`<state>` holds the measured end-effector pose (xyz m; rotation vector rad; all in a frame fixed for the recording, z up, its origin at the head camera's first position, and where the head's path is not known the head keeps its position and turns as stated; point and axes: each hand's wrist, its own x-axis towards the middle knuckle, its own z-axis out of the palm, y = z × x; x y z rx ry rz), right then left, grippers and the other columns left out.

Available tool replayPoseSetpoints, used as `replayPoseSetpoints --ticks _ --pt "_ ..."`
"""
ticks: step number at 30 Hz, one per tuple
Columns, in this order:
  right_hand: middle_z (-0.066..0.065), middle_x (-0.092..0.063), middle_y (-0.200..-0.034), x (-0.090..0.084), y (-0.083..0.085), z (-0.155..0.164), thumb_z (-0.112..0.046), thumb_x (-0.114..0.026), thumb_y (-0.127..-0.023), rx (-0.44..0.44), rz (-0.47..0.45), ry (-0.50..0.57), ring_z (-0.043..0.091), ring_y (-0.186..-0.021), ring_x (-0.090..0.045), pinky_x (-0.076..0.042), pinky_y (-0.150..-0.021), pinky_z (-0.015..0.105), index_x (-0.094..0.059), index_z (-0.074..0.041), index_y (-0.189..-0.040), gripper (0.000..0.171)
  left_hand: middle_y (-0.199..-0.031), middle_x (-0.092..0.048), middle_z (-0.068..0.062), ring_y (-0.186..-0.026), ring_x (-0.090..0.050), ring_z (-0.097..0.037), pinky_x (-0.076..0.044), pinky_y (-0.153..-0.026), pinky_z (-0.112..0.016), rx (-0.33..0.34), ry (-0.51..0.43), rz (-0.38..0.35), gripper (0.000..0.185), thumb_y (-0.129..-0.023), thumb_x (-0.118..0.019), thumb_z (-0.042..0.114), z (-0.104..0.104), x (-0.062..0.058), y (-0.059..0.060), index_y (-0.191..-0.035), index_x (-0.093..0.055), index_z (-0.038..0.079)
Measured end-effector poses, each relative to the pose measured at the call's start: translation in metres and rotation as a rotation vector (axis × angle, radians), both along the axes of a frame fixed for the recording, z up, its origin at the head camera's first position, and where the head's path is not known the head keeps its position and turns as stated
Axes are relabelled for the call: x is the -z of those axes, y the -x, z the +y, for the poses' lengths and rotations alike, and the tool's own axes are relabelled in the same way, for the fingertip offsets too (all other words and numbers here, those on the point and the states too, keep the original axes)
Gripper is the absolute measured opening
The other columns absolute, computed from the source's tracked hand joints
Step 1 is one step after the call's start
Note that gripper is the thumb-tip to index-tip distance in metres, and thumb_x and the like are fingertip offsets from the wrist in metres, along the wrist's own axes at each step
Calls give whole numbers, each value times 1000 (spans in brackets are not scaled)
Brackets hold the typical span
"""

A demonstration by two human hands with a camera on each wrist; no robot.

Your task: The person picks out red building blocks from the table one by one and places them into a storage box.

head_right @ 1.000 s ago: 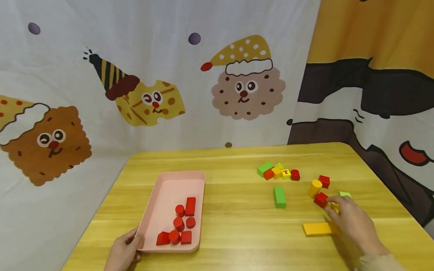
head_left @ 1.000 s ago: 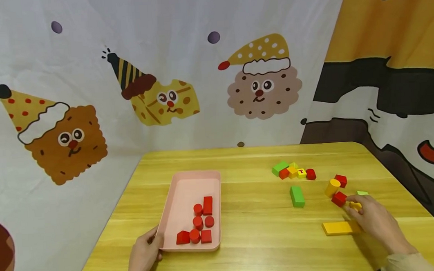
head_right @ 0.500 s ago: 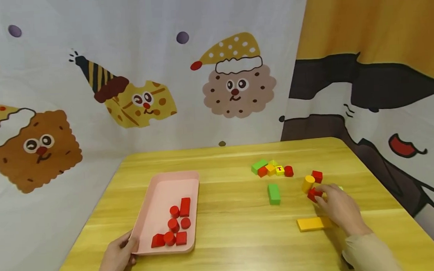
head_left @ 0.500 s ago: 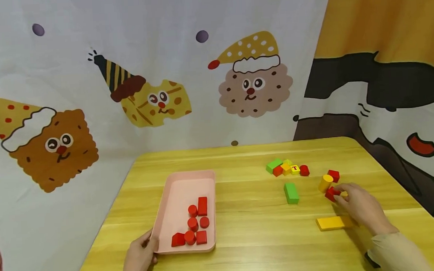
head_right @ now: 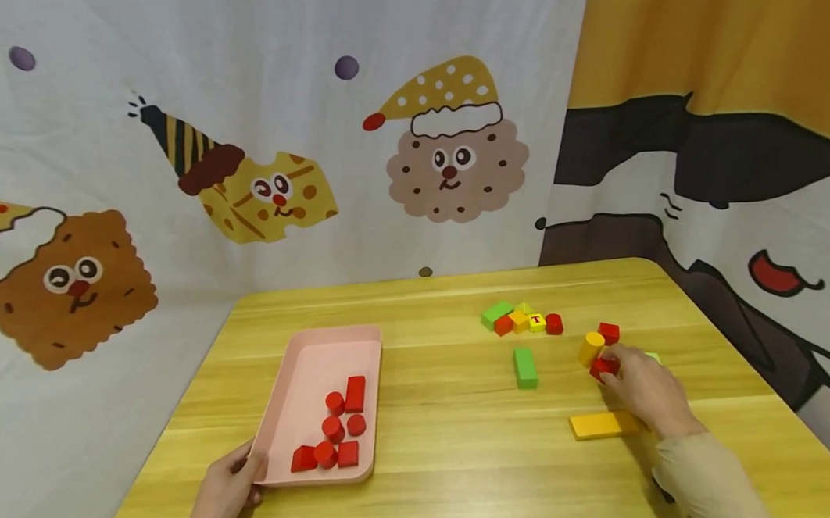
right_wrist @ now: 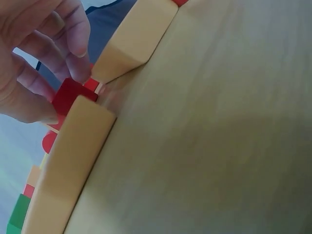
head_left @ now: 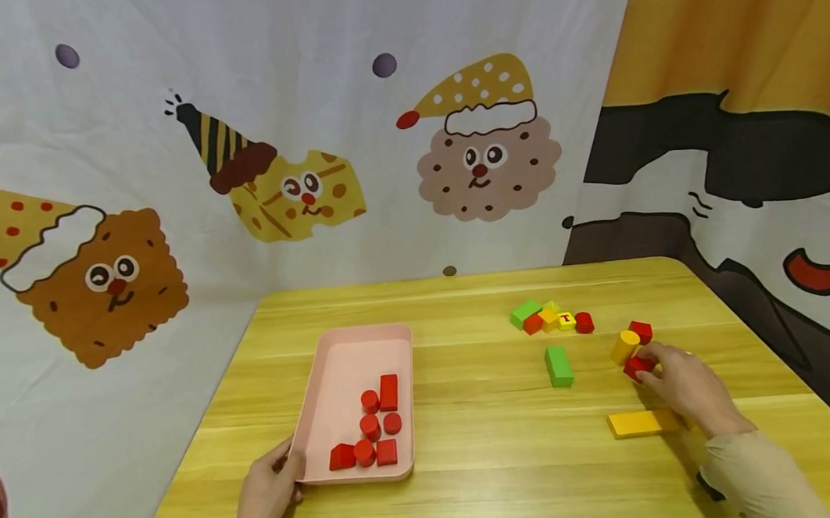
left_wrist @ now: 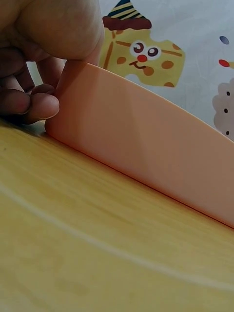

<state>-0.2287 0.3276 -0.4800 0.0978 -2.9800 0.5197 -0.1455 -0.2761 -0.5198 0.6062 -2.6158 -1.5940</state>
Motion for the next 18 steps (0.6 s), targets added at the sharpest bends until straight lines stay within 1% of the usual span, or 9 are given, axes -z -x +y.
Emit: replayPoseSetpoints --ticks 5,8,13,16,18 --pt "24 -64 -97 -1 -1 -3 -12 -75 -84 6 -37 6 29 -73 -58 -50 -62 49 -57 3 -111 36 -81 -58 -9 -53 -55 -18 -48 -46 -28 6 2 0 49 -99 -54 26 0 1 -1 -139 -51 -1" --pt "24 -64 -98 -2 -4 -2 -11 -74 -85 -1 -65 9 32 -77 -59 -51 -65 52 -56 4 -114 38 -79 -57 -8 -53 -55 -18 -48 -45 -28 8 9 -1 49 -99 -54 28 0 1 -2 -138 -52 -1" --pt "24 -64 -101 -7 -10 -1 -10 -71 -85 -22 -74 26 35 -83 -61 -50 -67 53 -55 5 -119 41 -76 -55 -8 -52 -55 -18 -47 -45 -27 6 12 22 45 -97 -55 22 3 0 1 -136 -54 -2" --pt "21 -64 -99 -11 -13 -4 -12 -70 -86 -28 -57 46 32 -81 -60 -51 -64 49 -55 5 -121 41 -76 -55 -8 -52 -54 -18 -48 -45 -27 7 24 31 44 -97 -54 20 3 -1 1 -135 -54 -2" --pt "18 -64 -97 -12 -14 -7 -13 -69 -87 -32 -43 57 28 -78 -59 -50 -61 44 -55 4 -122 41 -76 -55 -8 -52 -55 -18 -48 -45 -27 7 32 29 44 -97 -54 20 2 -2 0 -135 -54 -2"
